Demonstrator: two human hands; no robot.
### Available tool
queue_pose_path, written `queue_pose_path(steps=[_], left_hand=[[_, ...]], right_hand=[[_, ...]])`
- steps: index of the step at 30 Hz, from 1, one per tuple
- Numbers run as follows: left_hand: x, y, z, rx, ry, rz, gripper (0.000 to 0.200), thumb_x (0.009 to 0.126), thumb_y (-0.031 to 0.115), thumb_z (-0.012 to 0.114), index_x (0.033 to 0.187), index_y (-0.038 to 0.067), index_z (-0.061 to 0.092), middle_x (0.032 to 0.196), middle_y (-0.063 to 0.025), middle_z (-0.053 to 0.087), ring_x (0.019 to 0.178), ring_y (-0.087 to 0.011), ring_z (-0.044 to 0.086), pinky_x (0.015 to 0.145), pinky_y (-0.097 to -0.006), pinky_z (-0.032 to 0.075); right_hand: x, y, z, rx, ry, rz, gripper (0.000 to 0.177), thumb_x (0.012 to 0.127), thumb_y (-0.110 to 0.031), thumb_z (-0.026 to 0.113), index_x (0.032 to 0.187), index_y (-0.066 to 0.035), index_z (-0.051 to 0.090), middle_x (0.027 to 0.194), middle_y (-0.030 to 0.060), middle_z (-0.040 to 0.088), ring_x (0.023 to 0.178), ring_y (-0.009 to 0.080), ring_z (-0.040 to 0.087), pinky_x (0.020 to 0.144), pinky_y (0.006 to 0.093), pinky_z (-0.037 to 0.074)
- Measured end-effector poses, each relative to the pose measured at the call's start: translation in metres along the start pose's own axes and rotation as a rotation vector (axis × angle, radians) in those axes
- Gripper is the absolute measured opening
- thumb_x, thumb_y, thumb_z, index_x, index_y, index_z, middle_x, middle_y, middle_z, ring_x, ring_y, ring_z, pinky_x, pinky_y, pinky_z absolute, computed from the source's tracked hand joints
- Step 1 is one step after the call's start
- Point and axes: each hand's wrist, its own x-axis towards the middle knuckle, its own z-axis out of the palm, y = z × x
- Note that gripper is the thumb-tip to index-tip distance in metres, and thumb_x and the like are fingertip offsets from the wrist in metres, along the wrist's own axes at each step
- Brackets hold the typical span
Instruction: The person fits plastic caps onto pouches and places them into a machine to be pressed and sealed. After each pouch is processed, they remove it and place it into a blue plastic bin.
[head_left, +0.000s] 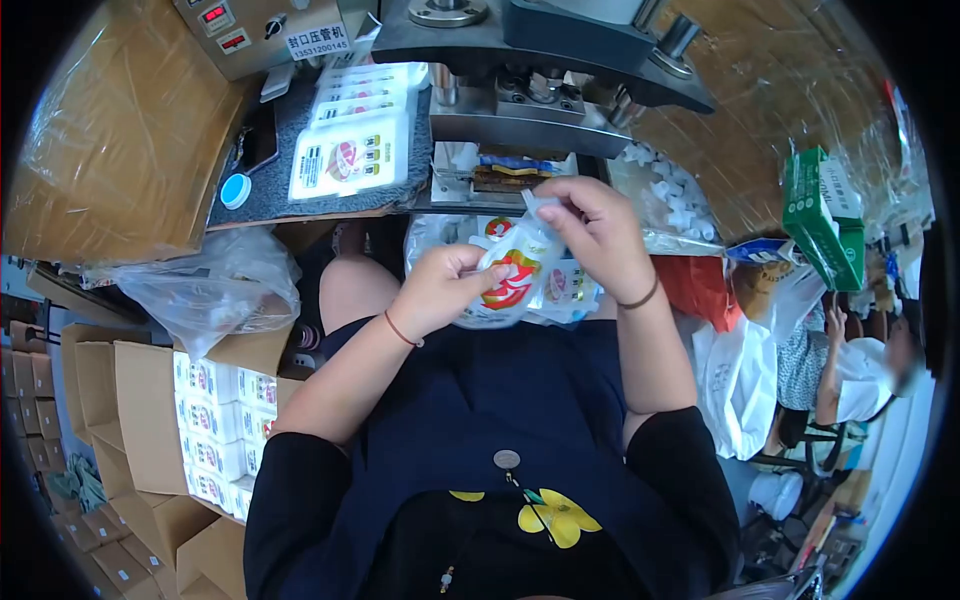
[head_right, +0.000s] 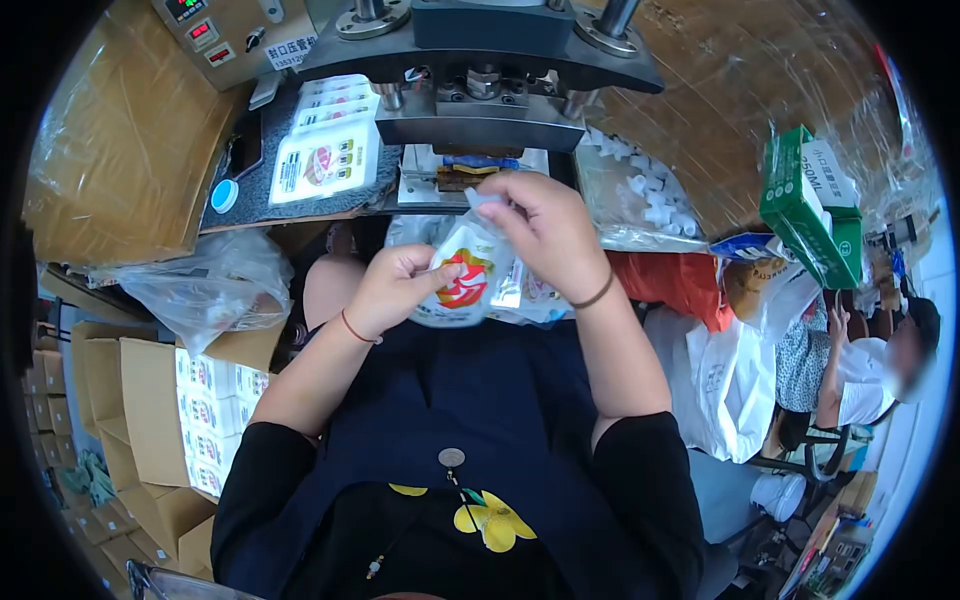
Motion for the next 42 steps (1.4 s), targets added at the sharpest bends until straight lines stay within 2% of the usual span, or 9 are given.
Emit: queue_pose_path(steps=[5,15,21,26,28,29,32,36,42], left_hand=[[0.001,-0.01,0.028,-0.395,-0.234,-0.141,0.032,0.102,0.023,0.064,0.121,-0.003,0.067,0.114,-0.0071,0.072,0.102,-0.0111,0.066,0.092,-0.0291,0.053],[0.051,-0.013,-0.011,-0.561,-0.149,-0.246,0.033,0.091,0.001,0.07,0.123,-0.005,0.064,0.115,-0.0151,0.073,0.101,-0.0202,0.072,0.092,-0.0362,0.058],[0.065,0.001,-0.024,-0.616,-0.125,-0.262,0.04,0.091,0.004,0.07,0.128,-0.007,0.059,0.12,-0.0189,0.07,0.101,-0.0242,0.073,0.088,-0.0379,0.059],[0.064,0.001,-0.087,0.239,0.75,0.255,0.061,0.093,0.027,0.072,0.14,-0.003,0.046,0.126,-0.0217,0.062,0.095,-0.0316,0.07,0.079,-0.0416,0.056],[0.046,-0.014,-0.147,1.572,0.806,0.533,0.064,0.09,0.033,0.073,0.14,0.001,0.048,0.13,-0.0235,0.059,0.111,-0.0384,0.064,0.092,-0.0468,0.051],[0.032,-0.021,-0.141,1.686,0.663,0.475,0.059,0.088,0.026,0.073,0.139,0.003,0.053,0.132,-0.0209,0.059,0.122,-0.0405,0.056,0.1,-0.0477,0.046],[0.005,-0.022,-0.131,1.55,0.395,0.466,0.048,0.092,0.018,0.067,0.138,0.006,0.057,0.135,-0.0181,0.061,0.12,-0.0378,0.059,0.101,-0.0446,0.047],[-0.001,-0.022,-0.101,0.305,0.506,0.247,0.02,0.095,0.012,0.066,0.11,0.0,0.073,0.097,-0.0138,0.076,0.089,-0.0199,0.073,0.08,-0.0326,0.055],[0.01,-0.014,-0.039,0.404,0.201,0.158,0.018,0.089,0.012,0.077,0.097,-0.004,0.075,0.081,-0.0012,0.071,0.075,-0.0036,0.061,0.068,-0.0228,0.05]], right_hand=[[-0.008,0.012,-0.028,-0.071,-0.307,0.028,0.024,0.099,-0.022,0.062,0.102,0.0,0.068,0.096,0.0131,0.068,0.089,0.0269,0.065,0.08,0.0356,0.051],[-0.057,0.048,-0.036,0.603,0.017,0.375,0.016,0.094,-0.008,0.068,0.106,-0.005,0.059,0.121,0.0083,0.054,0.106,0.0147,0.058,0.092,0.0291,0.047],[-0.066,0.028,-0.002,0.414,-0.146,0.628,0.023,0.108,-0.025,0.05,0.107,-0.005,0.06,0.09,0.0044,0.06,0.079,0.0107,0.059,0.073,0.0266,0.05],[-0.078,0.038,0.003,-0.001,-0.036,0.374,0.026,0.106,-0.028,0.055,0.102,-0.004,0.063,0.081,0.0056,0.064,0.071,0.011,0.061,0.066,0.0267,0.049],[-0.078,0.038,-0.01,0.146,-0.042,0.464,0.021,0.103,-0.021,0.058,0.103,-0.001,0.062,0.083,0.0066,0.064,0.075,0.0132,0.061,0.069,0.0296,0.049],[-0.079,0.041,-0.014,0.085,-0.02,0.383,0.019,0.103,-0.019,0.058,0.105,0.0,0.061,0.083,0.0068,0.064,0.076,0.0133,0.061,0.07,0.0296,0.049],[-0.075,0.045,-0.016,-0.074,0.078,0.225,0.015,0.102,-0.013,0.055,0.109,0.0,0.06,0.088,0.0111,0.063,0.079,0.0182,0.062,0.072,0.0306,0.049],[-0.055,0.034,0.01,-0.082,-0.003,0.107,0.016,0.103,-0.013,0.053,0.105,0.0,0.062,0.095,0.0139,0.064,0.088,0.0256,0.063,0.078,0.0331,0.049],[-0.016,0.007,0.009,0.206,0.118,0.231,0.016,0.094,-0.014,0.068,0.101,0.001,0.067,0.096,0.015,0.069,0.086,0.0295,0.066,0.078,0.0379,0.052]])
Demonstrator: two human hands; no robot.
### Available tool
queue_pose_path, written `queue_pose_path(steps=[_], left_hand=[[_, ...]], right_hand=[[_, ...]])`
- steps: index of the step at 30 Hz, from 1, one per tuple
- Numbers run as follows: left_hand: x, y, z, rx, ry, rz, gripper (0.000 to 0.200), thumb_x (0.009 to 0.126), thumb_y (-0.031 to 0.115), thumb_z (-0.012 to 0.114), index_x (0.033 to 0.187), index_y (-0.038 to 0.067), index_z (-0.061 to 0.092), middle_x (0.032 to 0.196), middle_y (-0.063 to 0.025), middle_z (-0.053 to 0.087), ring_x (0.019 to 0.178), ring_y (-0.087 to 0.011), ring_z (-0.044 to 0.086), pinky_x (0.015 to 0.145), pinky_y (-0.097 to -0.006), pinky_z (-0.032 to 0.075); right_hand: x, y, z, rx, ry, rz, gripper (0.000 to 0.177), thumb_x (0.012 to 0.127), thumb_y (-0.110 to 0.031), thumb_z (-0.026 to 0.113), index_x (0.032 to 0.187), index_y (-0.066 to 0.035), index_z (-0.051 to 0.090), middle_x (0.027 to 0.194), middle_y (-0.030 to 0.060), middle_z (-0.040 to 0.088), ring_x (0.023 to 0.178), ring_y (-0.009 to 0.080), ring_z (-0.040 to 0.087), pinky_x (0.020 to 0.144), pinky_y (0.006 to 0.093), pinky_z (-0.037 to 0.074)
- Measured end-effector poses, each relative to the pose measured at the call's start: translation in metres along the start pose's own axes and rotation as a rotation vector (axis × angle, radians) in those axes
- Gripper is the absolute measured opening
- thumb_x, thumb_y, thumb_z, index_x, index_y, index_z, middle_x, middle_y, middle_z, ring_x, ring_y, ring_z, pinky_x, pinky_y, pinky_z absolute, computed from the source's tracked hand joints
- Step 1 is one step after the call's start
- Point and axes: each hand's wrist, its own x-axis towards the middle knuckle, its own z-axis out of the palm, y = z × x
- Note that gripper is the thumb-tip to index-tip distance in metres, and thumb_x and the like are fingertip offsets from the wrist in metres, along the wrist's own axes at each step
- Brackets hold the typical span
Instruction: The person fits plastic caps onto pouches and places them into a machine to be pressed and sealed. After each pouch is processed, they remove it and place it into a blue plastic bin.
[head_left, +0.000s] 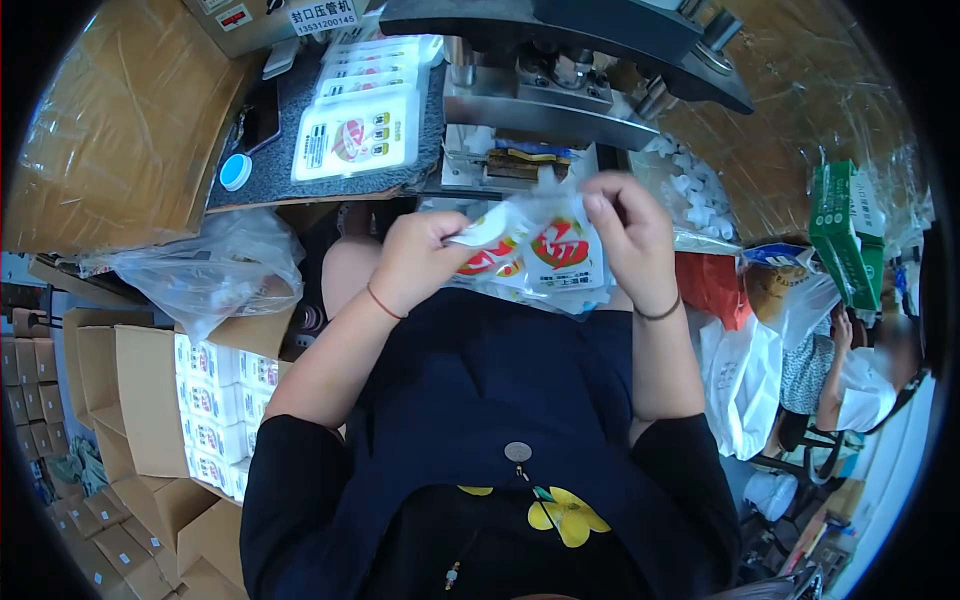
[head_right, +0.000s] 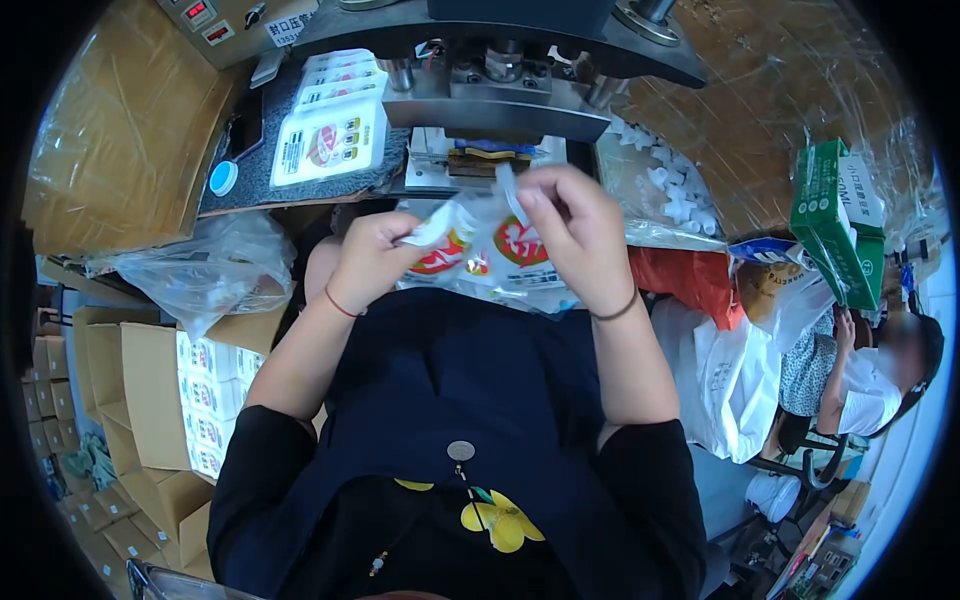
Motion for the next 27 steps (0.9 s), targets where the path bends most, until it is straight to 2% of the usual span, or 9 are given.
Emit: queue_pose_path(steps=[3,5,7,9,12,13,15,21,27], left_hand=[[-0.001,0.023,0.024,-0.183,-0.128,-0.116,0.023,0.09,0.02,0.079,0.093,-0.002,0.076,0.078,-0.0021,0.071,0.073,-0.0035,0.061,0.066,-0.023,0.05],[0.0,0.02,0.033,-0.351,-0.272,-0.205,0.03,0.096,0.026,0.073,0.104,-0.003,0.075,0.091,-0.0046,0.074,0.082,-0.0056,0.064,0.075,-0.0246,0.053],[-0.005,0.019,0.05,-0.556,-0.336,-0.183,0.035,0.1,0.029,0.067,0.113,-0.003,0.071,0.096,-0.0048,0.075,0.085,-0.008,0.066,0.08,-0.0269,0.054],[-0.006,0.026,0.059,-0.714,-0.421,-0.299,0.033,0.1,0.024,0.067,0.116,-0.004,0.069,0.105,-0.007,0.074,0.093,-0.01,0.067,0.087,-0.0283,0.054],[-0.004,0.028,0.062,-0.876,-0.511,-0.416,0.031,0.097,0.015,0.07,0.121,-0.005,0.066,0.114,-0.0102,0.072,0.101,-0.0138,0.068,0.093,-0.0299,0.053],[-0.001,0.023,0.06,-0.884,-0.505,-0.417,0.031,0.096,0.013,0.07,0.121,-0.004,0.067,0.115,-0.0107,0.072,0.101,-0.0143,0.069,0.093,-0.0298,0.053],[0.005,0.012,0.057,-0.937,-0.46,-0.421,0.032,0.092,0.007,0.072,0.122,-0.003,0.066,0.116,-0.012,0.072,0.103,-0.0169,0.07,0.092,-0.0313,0.055],[0.046,0.008,0.03,-1.009,-0.358,-0.434,0.035,0.091,0.003,0.07,0.124,-0.005,0.063,0.118,-0.0155,0.071,0.101,-0.0212,0.073,0.091,-0.036,0.059],[0.059,0.015,0.02,-1.06,-0.325,-0.492,0.04,0.084,-0.002,0.071,0.122,-0.007,0.062,0.117,-0.0201,0.071,0.101,-0.026,0.074,0.093,-0.0392,0.059]], right_hand=[[0.014,-0.001,0.002,-0.207,-0.047,-0.177,0.018,0.09,-0.016,0.073,0.099,0.0,0.07,0.093,0.0141,0.069,0.083,0.0304,0.066,0.077,0.0386,0.052],[0.015,0.001,-0.008,-0.338,-0.111,-0.285,0.018,0.093,-0.017,0.07,0.101,-0.001,0.07,0.093,0.0133,0.069,0.085,0.0301,0.065,0.078,0.0381,0.051],[0.014,0.002,-0.025,-0.34,-0.252,-0.223,0.018,0.095,-0.017,0.066,0.104,-0.002,0.07,0.095,0.0135,0.07,0.087,0.0313,0.065,0.08,0.0391,0.051],[0.011,-0.003,-0.035,-0.303,-0.445,-0.07,0.023,0.1,-0.02,0.057,0.112,-0.003,0.067,0.105,0.0161,0.069,0.096,0.0352,0.065,0.086,0.0422,0.051],[0.009,0.01,-0.05,-0.439,-0.366,-0.202,0.03,0.104,-0.023,0.051,0.12,-0.003,0.066,0.113,0.0189,0.067,0.106,0.0357,0.063,0.094,0.0407,0.049],[0.01,0.013,-0.062,-0.711,-0.274,-0.057,0.032,0.104,-0.024,0.051,0.127,-0.005,0.063,0.124,0.0214,0.064,0.114,0.0397,0.061,0.098,0.0433,0.048],[0.012,0.052,-0.095,-0.943,-0.008,0.028,0.032,0.098,-0.022,0.06,0.126,-0.007,0.063,0.12,0.0203,0.064,0.11,0.0401,0.062,0.09,0.0458,0.051],[0.014,0.103,-0.124,-1.278,-0.02,0.252,0.027,0.093,-0.022,0.066,0.119,-0.015,0.065,0.113,0.0187,0.063,0.1,0.0416,0.064,0.082,0.049,0.053],[0.018,0.119,-0.117,-1.124,0.041,0.083,0.018,0.091,-0.019,0.066,0.108,-0.015,0.063,0.105,0.016,0.064,0.095,0.041,0.065,0.076,0.05,0.053]])
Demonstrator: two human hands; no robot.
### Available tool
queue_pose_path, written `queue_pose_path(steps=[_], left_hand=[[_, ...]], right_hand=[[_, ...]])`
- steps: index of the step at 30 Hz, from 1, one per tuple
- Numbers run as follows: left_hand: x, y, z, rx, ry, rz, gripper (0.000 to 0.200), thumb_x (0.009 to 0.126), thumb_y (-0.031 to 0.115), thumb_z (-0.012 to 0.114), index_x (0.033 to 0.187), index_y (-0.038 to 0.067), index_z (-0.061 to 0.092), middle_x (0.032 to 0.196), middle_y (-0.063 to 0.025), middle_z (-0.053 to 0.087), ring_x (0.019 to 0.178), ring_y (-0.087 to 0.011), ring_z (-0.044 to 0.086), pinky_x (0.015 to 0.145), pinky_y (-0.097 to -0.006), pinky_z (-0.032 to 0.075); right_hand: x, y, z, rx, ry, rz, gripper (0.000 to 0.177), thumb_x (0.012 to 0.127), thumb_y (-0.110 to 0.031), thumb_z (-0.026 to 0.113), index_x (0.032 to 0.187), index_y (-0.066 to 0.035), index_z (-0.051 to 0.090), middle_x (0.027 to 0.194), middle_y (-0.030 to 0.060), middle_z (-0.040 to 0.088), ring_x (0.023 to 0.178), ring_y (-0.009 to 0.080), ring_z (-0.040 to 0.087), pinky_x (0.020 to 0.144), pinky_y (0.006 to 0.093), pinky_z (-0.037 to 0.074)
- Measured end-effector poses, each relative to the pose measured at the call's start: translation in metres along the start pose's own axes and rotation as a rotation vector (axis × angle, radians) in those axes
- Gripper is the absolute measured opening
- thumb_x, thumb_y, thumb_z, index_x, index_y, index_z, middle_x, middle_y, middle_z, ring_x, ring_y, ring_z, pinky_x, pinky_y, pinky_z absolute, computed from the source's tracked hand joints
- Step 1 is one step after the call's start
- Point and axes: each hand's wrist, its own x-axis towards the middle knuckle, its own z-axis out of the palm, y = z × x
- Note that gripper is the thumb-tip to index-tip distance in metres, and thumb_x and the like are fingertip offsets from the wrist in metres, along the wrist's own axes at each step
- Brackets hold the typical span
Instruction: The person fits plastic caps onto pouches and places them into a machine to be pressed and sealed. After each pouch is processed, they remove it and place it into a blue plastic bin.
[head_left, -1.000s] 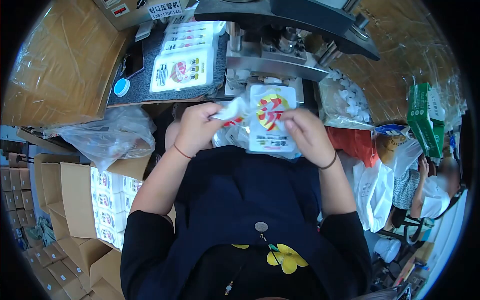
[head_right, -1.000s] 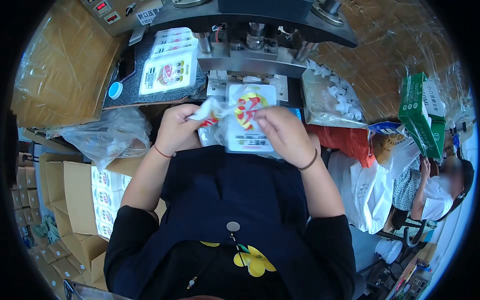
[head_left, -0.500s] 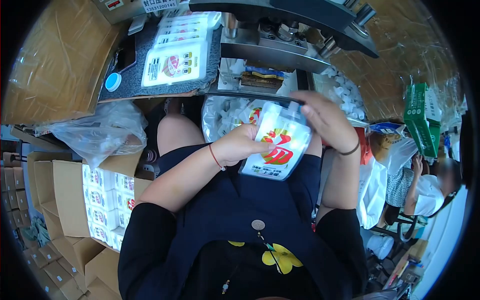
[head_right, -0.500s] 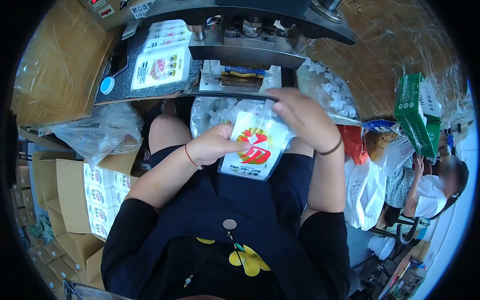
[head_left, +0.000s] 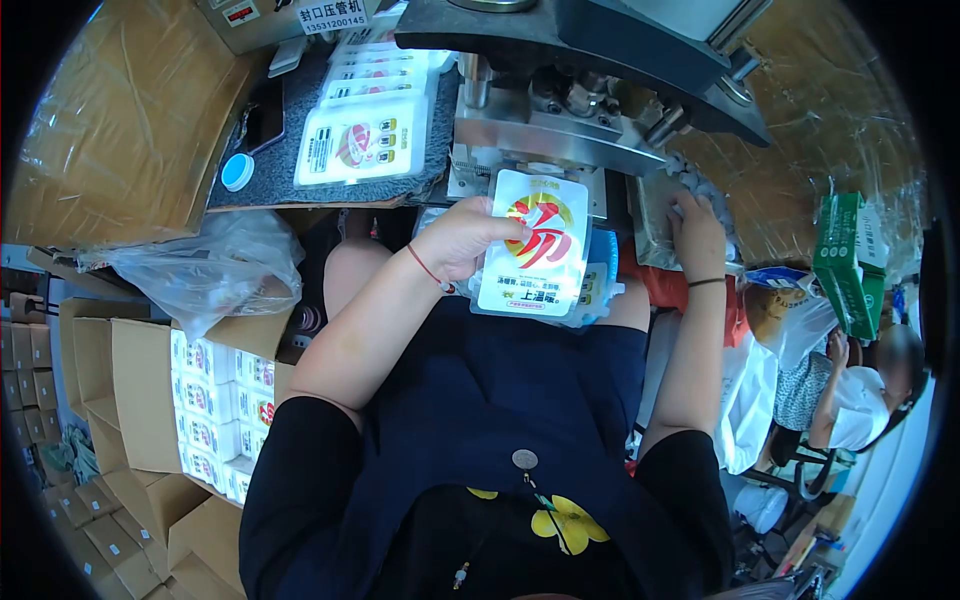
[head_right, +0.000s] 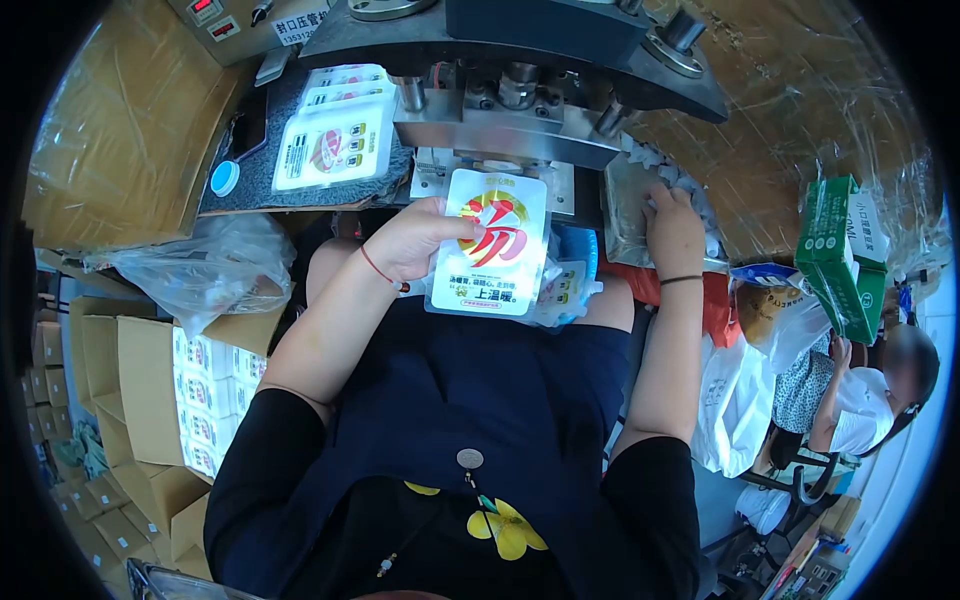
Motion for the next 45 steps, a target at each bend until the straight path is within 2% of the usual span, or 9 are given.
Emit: queue_pose_path(steps=[6,8,10,13,16,20,26,37,45], left_hand=[[0.004,-0.009,-0.021,0.26,0.128,0.273,0.038,0.09,0.011,0.074,0.12,-0.005,0.058,0.097,-0.0122,0.072,0.09,-0.0207,0.073,0.076,-0.0341,0.06],[-0.011,0.012,-0.045,0.614,0.52,0.679,0.044,0.094,0.021,0.074,0.122,-0.005,0.052,0.101,-0.0118,0.067,0.082,-0.0201,0.07,0.068,-0.0327,0.057],[-0.036,0.043,-0.072,1.394,1.0,1.067,0.058,0.094,0.027,0.071,0.133,-0.006,0.045,0.132,-0.0312,0.049,0.125,-0.0382,0.056,0.099,-0.0468,0.049],[-0.058,0.033,-0.095,2.258,0.968,0.827,0.05,0.097,0.024,0.062,0.142,0.004,0.051,0.144,-0.0222,0.05,0.127,-0.0434,0.051,0.102,-0.0486,0.045],[-0.081,0.024,-0.09,2.12,0.652,0.759,0.033,0.101,0.021,0.059,0.129,0.006,0.064,0.13,-0.0165,0.064,0.116,-0.0418,0.06,0.096,-0.0437,0.05],[-0.086,0.006,-0.076,0.676,0.559,0.669,0.022,0.103,0.013,0.06,0.114,-0.003,0.07,0.1,-0.0091,0.074,0.087,-0.0144,0.069,0.08,-0.0274,0.053],[-0.064,-0.02,-0.01,1.055,0.358,0.421,0.025,0.09,0.022,0.08,0.094,-0.002,0.074,0.081,0.0015,0.069,0.072,-0.0025,0.055,0.065,-0.0214,0.046],[-0.043,-0.066,0.033,0.269,-0.144,-0.034,0.03,0.098,0.017,0.069,0.12,-0.003,0.068,0.114,-0.0101,0.072,0.097,-0.013,0.069,0.089,-0.0308,0.056],[-0.016,-0.025,0.005,0.071,0.036,0.024,0.032,0.092,0.002,0.068,0.123,-0.006,0.064,0.116,-0.0149,0.072,0.1,-0.0214,0.072,0.091,-0.0373,0.058]], right_hand=[[-0.008,-0.008,0.002,0.037,0.175,0.005,0.017,0.091,-0.019,0.066,0.108,-0.015,0.069,0.102,0.015,0.066,0.091,0.0392,0.064,0.076,0.0479,0.052],[-0.012,-0.01,-0.001,-0.036,0.258,-0.038,0.017,0.09,-0.018,0.068,0.106,-0.016,0.071,0.1,0.0125,0.067,0.09,0.0369,0.065,0.077,0.0459,0.051],[-0.014,-0.008,-0.001,-0.043,0.315,-0.075,0.018,0.09,-0.017,0.068,0.107,-0.014,0.071,0.1,0.0118,0.068,0.089,0.0352,0.065,0.078,0.0446,0.051],[-0.016,-0.005,-0.002,0.069,0.371,-0.08,0.02,0.091,-0.015,0.067,0.11,-0.009,0.07,0.099,0.0137,0.068,0.091,0.0342,0.065,0.081,0.043,0.051],[-0.026,-0.02,-0.021,0.296,0.403,0.056,0.019,0.094,-0.013,0.065,0.11,-0.003,0.068,0.096,0.0156,0.067,0.091,0.0337,0.065,0.081,0.0403,0.051],[-0.032,-0.06,-0.032,0.655,0.321,0.005,0.018,0.097,-0.014,0.063,0.109,0.0,0.065,0.096,0.0147,0.067,0.087,0.0297,0.064,0.08,0.037,0.05],[-0.033,-0.136,-0.063,1.013,0.036,-0.203,0.017,0.093,-0.014,0.068,0.103,-0.001,0.066,0.095,0.0131,0.069,0.081,0.0271,0.066,0.079,0.0369,0.051],[-0.023,-0.109,-0.078,0.84,-0.353,-0.411,0.026,0.102,-0.017,0.053,0.12,-0.002,0.063,0.107,0.017,0.066,0.096,0.0298,0.065,0.088,0.0373,0.049],[0.002,-0.003,-0.016,-0.105,-0.103,0.026,0.022,0.093,-0.024,0.062,0.111,-0.012,0.067,0.106,0.0192,0.067,0.09,0.0408,0.067,0.077,0.0506,0.054]])
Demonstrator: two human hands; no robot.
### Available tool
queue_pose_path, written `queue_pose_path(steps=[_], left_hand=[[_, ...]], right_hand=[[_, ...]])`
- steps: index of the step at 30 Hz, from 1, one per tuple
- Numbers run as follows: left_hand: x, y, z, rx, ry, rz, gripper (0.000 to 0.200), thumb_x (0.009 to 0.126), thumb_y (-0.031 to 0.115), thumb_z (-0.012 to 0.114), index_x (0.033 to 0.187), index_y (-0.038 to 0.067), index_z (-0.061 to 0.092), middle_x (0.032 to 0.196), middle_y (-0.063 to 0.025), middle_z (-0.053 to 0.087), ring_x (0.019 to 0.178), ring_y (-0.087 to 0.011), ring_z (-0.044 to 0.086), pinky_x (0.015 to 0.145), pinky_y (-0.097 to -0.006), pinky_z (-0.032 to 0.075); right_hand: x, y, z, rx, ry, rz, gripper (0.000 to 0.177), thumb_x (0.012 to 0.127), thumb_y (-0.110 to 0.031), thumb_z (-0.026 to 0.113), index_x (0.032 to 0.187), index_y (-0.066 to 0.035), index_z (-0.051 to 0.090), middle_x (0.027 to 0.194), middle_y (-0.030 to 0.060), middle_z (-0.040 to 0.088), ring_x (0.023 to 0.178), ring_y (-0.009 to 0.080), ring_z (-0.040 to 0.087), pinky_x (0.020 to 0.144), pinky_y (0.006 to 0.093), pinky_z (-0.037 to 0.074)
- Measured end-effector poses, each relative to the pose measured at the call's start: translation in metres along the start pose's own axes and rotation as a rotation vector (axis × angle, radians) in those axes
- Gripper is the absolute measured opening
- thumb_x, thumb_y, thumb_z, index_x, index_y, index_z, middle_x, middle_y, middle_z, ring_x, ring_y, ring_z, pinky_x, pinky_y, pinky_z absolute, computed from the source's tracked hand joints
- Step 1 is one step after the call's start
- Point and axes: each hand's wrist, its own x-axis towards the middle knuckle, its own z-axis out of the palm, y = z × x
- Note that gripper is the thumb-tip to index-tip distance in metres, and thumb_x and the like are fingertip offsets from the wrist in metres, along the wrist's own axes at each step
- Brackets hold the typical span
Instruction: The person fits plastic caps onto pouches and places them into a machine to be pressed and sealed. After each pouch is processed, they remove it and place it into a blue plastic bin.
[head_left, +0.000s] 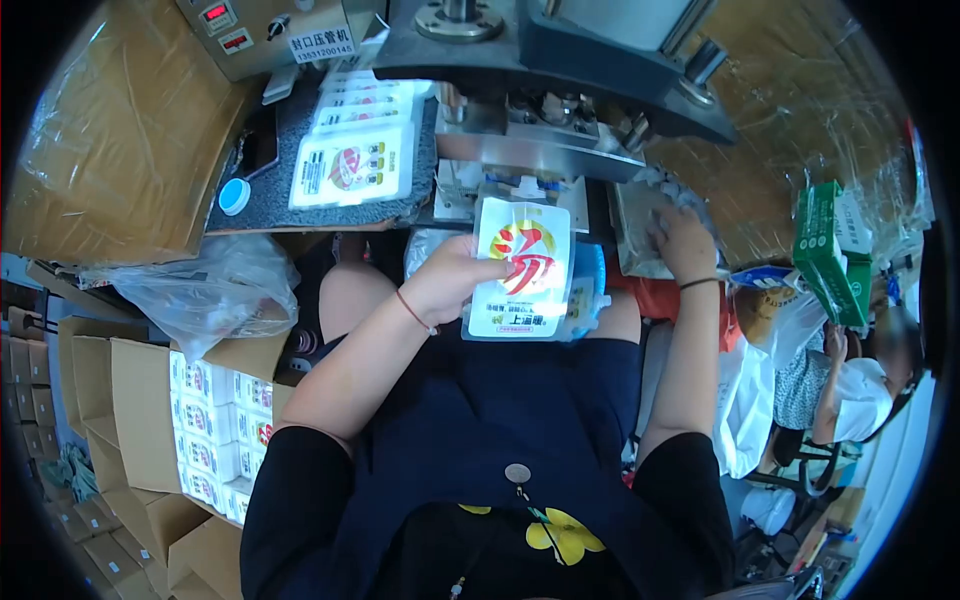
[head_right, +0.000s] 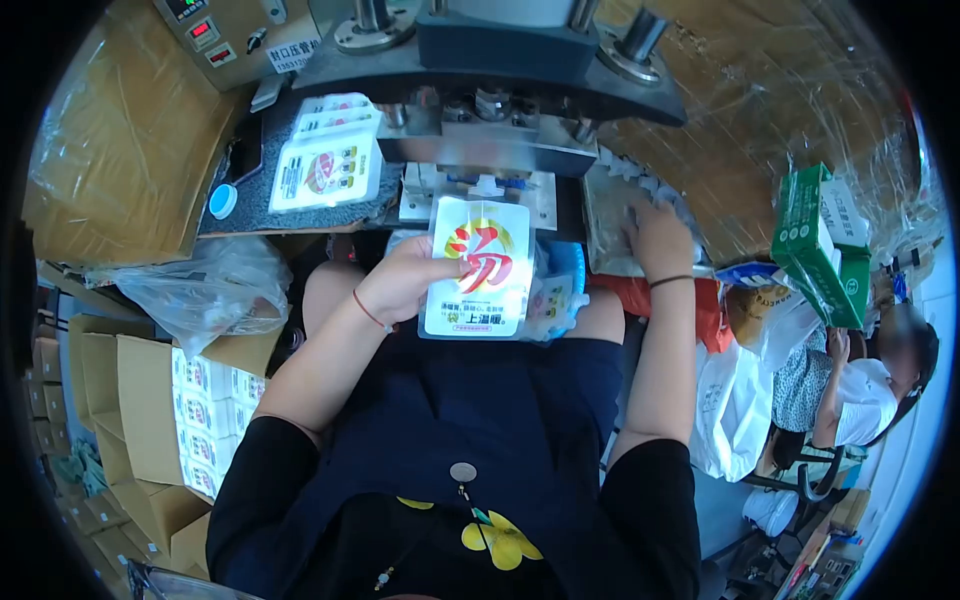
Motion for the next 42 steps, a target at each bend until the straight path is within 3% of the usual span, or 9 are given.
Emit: queue_pose_path(steps=[5,8,10,12,15,21,28,31,42], left_hand=[[0.008,0.009,0.0,-0.064,0.03,0.077,0.036,0.09,0.003,0.07,0.124,-0.004,0.058,0.11,-0.0161,0.071,0.093,-0.02,0.072,0.083,-0.0358,0.059],[0.005,0.018,-0.034,0.388,0.417,0.642,0.038,0.093,0.016,0.071,0.116,0.003,0.044,0.094,-0.0085,0.064,0.076,-0.0151,0.063,0.066,-0.0285,0.052],[-0.004,0.054,-0.072,0.901,0.883,1.066,0.058,0.097,0.022,0.066,0.139,-0.004,0.038,0.132,-0.0268,0.052,0.117,-0.0301,0.058,0.094,-0.0408,0.051],[-0.032,0.073,-0.1,1.896,1.005,0.886,0.071,0.092,0.026,0.069,0.149,-0.003,0.038,0.149,-0.0344,0.038,0.131,-0.0487,0.047,0.108,-0.0526,0.041],[-0.062,0.05,-0.092,2.13,0.688,0.705,0.062,0.09,0.027,0.069,0.143,0.001,0.049,0.148,-0.0232,0.048,0.13,-0.0475,0.05,0.107,-0.0508,0.043],[-0.076,0.014,-0.086,0.411,0.555,0.701,0.026,0.104,0.019,0.059,0.117,-0.002,0.067,0.103,-0.0089,0.072,0.094,-0.0101,0.066,0.081,-0.0273,0.053],[-0.051,-0.004,-0.018,0.821,0.315,0.481,0.025,0.09,0.022,0.078,0.096,-0.002,0.074,0.076,-0.0038,0.069,0.069,-0.0044,0.06,0.063,-0.0241,0.048],[-0.044,-0.015,-0.005,0.844,0.25,0.436,0.026,0.092,0.022,0.077,0.098,-0.003,0.074,0.077,-0.0064,0.071,0.07,-0.0062,0.062,0.064,-0.0252,0.05],[-0.043,-0.041,0.028,0.136,-0.098,0.025,0.031,0.102,0.026,0.064,0.112,-0.003,0.07,0.104,-0.0058,0.073,0.092,-0.0102,0.068,0.084,-0.0272,0.054]], right_hand=[[0.001,0.0,0.019,0.111,0.12,-0.004,0.018,0.089,-0.019,0.066,0.102,-0.007,0.067,0.1,0.0192,0.066,0.09,0.0408,0.066,0.078,0.05,0.054],[-0.005,0.012,0.023,0.194,0.192,-0.059,0.017,0.087,-0.012,0.066,0.102,-0.003,0.066,0.098,0.0189,0.066,0.093,0.0409,0.065,0.082,0.0494,0.053],[-0.007,0.02,0.027,0.248,0.182,-0.081,0.018,0.087,-0.01,0.066,0.104,-0.002,0.065,0.1,0.0197,0.067,0.095,0.0415,0.064,0.084,0.0493,0.052],[-0.003,0.022,0.03,0.284,0.137,-0.065,0.022,0.087,-0.008,0.066,0.108,-0.002,0.064,0.103,0.0212,0.067,0.098,0.0424,0.063,0.087,0.0494,0.051],[-0.01,-0.002,0.017,0.368,0.475,-0.036,0.026,0.089,-0.009,0.068,0.113,-0.002,0.06,0.104,0.023,0.068,0.096,0.0415,0.065,0.083,0.0468,0.052],[-0.039,-0.036,-0.022,0.631,0.469,0.181,0.039,0.086,-0.021,0.081,0.11,-0.002,0.056,0.087,0.0144,0.064,0.072,0.0269,0.061,0.067,0.0347,0.05],[-0.044,-0.119,-0.042,0.715,0.191,-0.503,0.031,0.084,-0.022,0.08,0.104,-0.002,0.068,0.094,0.0134,0.069,0.077,0.026,0.066,0.07,0.0358,0.052],[-0.05,-0.123,-0.066,0.855,0.084,-0.15,0.028,0.084,-0.02,0.079,0.102,-0.001,0.068,0.092,0.0129,0.068,0.078,0.025,0.066,0.071,0.035,0.052],[-0.034,-0.116,-0.063,0.725,-0.095,-0.54,0.024,0.099,-0.024,0.062,0.091,-0.003,0.069,0.088,0.0124,0.07,0.082,0.0311,0.064,0.076,0.0404,0.05]])
